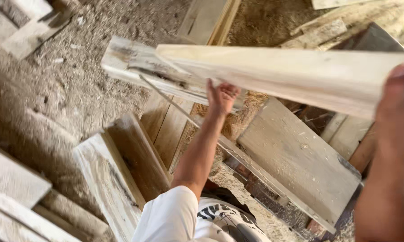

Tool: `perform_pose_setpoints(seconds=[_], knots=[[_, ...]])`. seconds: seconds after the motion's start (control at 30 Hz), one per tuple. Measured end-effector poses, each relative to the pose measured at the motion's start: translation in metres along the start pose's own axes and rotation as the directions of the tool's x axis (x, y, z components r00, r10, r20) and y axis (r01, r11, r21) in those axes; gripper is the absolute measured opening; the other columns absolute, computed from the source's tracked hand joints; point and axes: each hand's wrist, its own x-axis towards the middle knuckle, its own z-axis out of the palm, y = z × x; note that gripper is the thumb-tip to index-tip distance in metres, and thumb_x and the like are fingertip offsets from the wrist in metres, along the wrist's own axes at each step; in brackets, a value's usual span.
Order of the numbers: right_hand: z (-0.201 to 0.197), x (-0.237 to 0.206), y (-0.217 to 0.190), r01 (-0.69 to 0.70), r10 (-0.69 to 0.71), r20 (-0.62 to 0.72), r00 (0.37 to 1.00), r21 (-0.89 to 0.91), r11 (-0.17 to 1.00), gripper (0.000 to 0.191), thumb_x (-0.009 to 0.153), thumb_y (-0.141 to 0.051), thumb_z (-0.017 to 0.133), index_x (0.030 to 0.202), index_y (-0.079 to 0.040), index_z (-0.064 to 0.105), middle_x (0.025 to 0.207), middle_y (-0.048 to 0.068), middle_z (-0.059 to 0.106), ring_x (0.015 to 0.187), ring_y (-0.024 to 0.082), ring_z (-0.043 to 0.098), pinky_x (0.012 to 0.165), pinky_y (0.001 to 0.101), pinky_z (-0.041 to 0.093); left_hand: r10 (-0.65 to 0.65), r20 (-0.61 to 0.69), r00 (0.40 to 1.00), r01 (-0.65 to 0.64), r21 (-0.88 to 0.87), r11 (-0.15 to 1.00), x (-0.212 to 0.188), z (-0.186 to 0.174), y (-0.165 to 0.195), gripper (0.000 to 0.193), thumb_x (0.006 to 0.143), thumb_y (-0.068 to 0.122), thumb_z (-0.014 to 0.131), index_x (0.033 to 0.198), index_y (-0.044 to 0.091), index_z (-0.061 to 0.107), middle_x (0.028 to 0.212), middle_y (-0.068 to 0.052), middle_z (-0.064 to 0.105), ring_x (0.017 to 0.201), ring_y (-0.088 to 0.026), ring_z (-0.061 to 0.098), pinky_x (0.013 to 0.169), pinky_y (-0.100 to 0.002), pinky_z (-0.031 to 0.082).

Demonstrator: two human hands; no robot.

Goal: The person feeds a wooden plank through a planer machine multiple times, flipping the plank over to plane both sides, and eventually places the plank on a stack of wood.

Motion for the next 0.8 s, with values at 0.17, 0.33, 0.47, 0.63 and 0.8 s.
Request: perform_pose_setpoints(seconds=[0.17,0.33,0.47,0.63,0.8], knots=[[-0.023,-0.076,-0.015,0.301,-0.325,-0.234,0.916,-0.132,0.944,0.058,0.110,-0.055,0.056,0.102,0.002,0.058,0.089,0.010,0.050,0.076,0.020,0.051,0.065,0.0360,0.038,-0.042,-0.107,0.993,0.031,-0.097,0.995,0.008,-0.004,0.011,0.090,0.091,0.071,0.036,0.152,0.005,0.040,0.139,-0.024,0.052,0.119,-0.035,0.054,0.103,-0.057,0.045],[-0.077,-0.175,0.024,0.017,-0.017,-0.349,0.937,-0.005,1.000,0.062,0.111,-0.061,0.053,0.109,0.001,0.050,0.098,0.011,0.048,0.084,0.021,0.049,0.071,0.0372,0.038,-0.152,0.120,0.981,0.159,-0.053,0.986,-0.048,-0.020,0.009,0.092,0.100,0.066,0.057,0.159,-0.002,0.038,0.161,-0.020,0.044,0.141,-0.033,0.041,0.119,-0.050,0.040],[-0.133,-0.271,0.075,-0.468,0.559,-0.480,0.676,0.306,0.829,0.064,0.112,-0.059,0.050,0.129,0.002,0.045,0.117,0.017,0.049,0.106,0.027,0.051,0.088,0.0427,0.046,-0.106,0.364,0.925,0.012,0.251,0.968,-0.136,-0.033,0.029,0.072,0.096,0.062,0.050,0.137,0.003,0.050,0.134,-0.019,0.056,0.117,-0.031,0.057,0.099,-0.049,0.053],[-0.146,-0.399,0.082,-0.865,0.986,-0.167,0.030,0.490,0.109,0.058,0.104,-0.059,0.046,0.126,-0.005,0.047,0.110,0.008,0.057,0.103,0.021,0.059,0.083,0.0391,0.054,0.317,0.798,0.513,-0.823,0.352,0.447,-0.209,-0.007,0.050,0.092,0.103,0.072,0.048,0.165,0.010,0.019,0.166,-0.022,0.038,0.150,-0.037,0.050,0.116,-0.059,0.049],[-0.141,-0.503,0.076,-0.733,0.975,0.206,0.088,0.676,-0.077,0.073,0.106,-0.063,0.052,0.122,0.008,0.057,0.091,0.007,0.059,0.075,0.016,0.052,0.059,0.0320,0.047,0.110,0.921,0.375,-0.913,0.387,-0.129,-0.266,-0.079,0.010,0.087,0.106,0.065,0.050,0.168,0.026,0.004,0.175,-0.011,0.006,0.164,-0.030,0.013,0.129,-0.053,0.021]])
